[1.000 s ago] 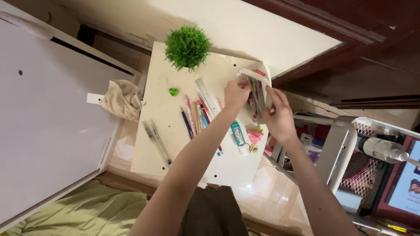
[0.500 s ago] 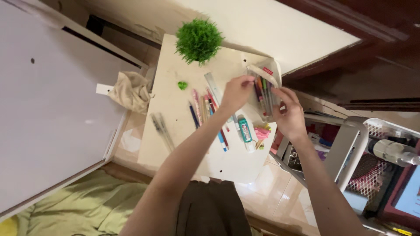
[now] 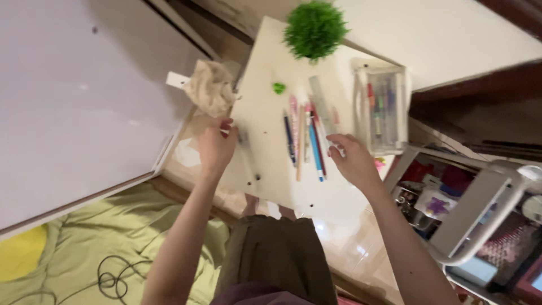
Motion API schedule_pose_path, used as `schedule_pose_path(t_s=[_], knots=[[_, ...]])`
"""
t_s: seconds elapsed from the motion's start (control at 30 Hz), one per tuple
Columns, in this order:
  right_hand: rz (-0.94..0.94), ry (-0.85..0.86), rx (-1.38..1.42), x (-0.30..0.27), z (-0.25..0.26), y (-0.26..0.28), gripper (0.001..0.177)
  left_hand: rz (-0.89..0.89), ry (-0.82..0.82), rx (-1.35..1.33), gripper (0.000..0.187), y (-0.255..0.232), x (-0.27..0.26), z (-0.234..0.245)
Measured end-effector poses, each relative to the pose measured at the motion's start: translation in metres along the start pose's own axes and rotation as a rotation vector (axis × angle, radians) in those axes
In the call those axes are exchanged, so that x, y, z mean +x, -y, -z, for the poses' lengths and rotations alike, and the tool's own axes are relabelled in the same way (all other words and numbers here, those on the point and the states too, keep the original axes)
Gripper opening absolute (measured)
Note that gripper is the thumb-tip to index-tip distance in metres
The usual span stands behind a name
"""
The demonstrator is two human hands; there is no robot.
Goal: The person wipes various pens and pencils with a cloth one by one, then places them into a clear plastic pencil case on a small white table. The person handles each item individually, wiping it before inserting it into the case.
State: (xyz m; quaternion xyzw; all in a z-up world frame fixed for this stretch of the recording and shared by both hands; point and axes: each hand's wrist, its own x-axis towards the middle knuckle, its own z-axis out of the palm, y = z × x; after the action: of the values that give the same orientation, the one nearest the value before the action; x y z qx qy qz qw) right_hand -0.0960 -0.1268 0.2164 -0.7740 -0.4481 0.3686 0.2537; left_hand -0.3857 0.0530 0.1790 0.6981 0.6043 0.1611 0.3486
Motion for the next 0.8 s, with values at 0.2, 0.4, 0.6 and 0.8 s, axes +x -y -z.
schedule_pose_path(t_s=[0.2,0.4,0.6,0.8], knots=[[0.041,0.103,0.102,-0.007,-0.066,0.037,0.03,0.109,0.043,-0.108,0.028,0.037,-0.02,0.002],[-0.075,0.158,0.151,-0.003,-0.131,0.062,0.03,0.161,0.083,-0.082,0.038,0.025,-0.03,0.008],[-0.041,-0.087,0.13,0.001,-0.177,0.08,0.046,0.123,0.158,0.022,0.047,0.024,-0.02,-0.001],[-0.158,-0.087,0.057,0.002,-0.211,0.098,0.059,0.195,0.333,-0.001,0.046,0.027,-0.01,-0.01]])
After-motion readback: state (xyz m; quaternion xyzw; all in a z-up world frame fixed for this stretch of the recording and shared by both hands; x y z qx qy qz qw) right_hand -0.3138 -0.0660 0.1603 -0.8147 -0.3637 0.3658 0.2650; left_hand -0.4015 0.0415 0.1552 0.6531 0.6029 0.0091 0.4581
